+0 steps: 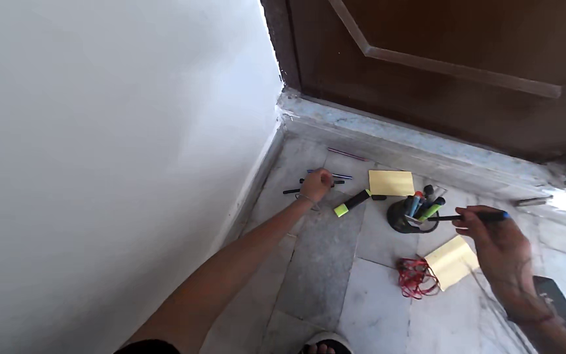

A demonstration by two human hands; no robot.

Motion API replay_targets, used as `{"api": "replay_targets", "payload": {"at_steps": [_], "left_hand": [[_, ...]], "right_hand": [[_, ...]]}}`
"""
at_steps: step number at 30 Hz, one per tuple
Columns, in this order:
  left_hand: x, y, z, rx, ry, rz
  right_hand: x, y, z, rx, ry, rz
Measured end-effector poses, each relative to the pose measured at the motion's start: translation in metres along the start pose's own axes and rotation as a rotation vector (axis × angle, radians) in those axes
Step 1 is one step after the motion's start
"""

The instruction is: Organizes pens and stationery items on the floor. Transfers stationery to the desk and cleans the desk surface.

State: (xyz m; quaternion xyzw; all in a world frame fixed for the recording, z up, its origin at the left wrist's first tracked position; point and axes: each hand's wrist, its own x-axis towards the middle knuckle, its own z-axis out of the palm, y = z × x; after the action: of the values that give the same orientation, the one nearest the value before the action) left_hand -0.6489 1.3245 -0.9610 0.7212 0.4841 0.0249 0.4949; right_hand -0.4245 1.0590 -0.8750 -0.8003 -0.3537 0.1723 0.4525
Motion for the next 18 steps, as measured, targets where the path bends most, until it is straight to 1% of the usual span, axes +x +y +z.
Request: {"api": "replay_targets", "payload": {"at_steps": [2, 5, 8, 10, 14, 16, 18], "left_hand": [[0.022, -0.003, -0.003, 0.074, 0.059, -0.003], [0.046, 0.005, -0.004, 0.273, 0.089, 0.062], [0.062, 0.018, 0.003, 0.529, 0.038, 0.217], [0.069, 0.026, 0.010, 0.647, 0.002, 0.293], [0.075, 0.039, 0.023, 0.796, -0.042, 0.277], [0.074, 0.039, 0.027, 0.818, -0.047, 0.254], [0.073, 0.037, 0.028, 0.815, -0.031, 0.245]], "right_hand": [[0.002, -0.001, 0.005, -0.028, -0.047, 0.054], [0.002, -0.001, 0.009, -0.119, -0.090, 0.110], [0.004, 0.003, 0.013, -0.200, -0.106, 0.050], [0.005, 0.008, 0.018, -0.257, -0.116, -0.004], [0.008, 0.020, 0.026, -0.366, -0.217, -0.030], [0.006, 0.026, 0.027, -0.419, -0.288, -0.010], [0.002, 0.030, 0.027, -0.437, -0.304, -0.005]]}}
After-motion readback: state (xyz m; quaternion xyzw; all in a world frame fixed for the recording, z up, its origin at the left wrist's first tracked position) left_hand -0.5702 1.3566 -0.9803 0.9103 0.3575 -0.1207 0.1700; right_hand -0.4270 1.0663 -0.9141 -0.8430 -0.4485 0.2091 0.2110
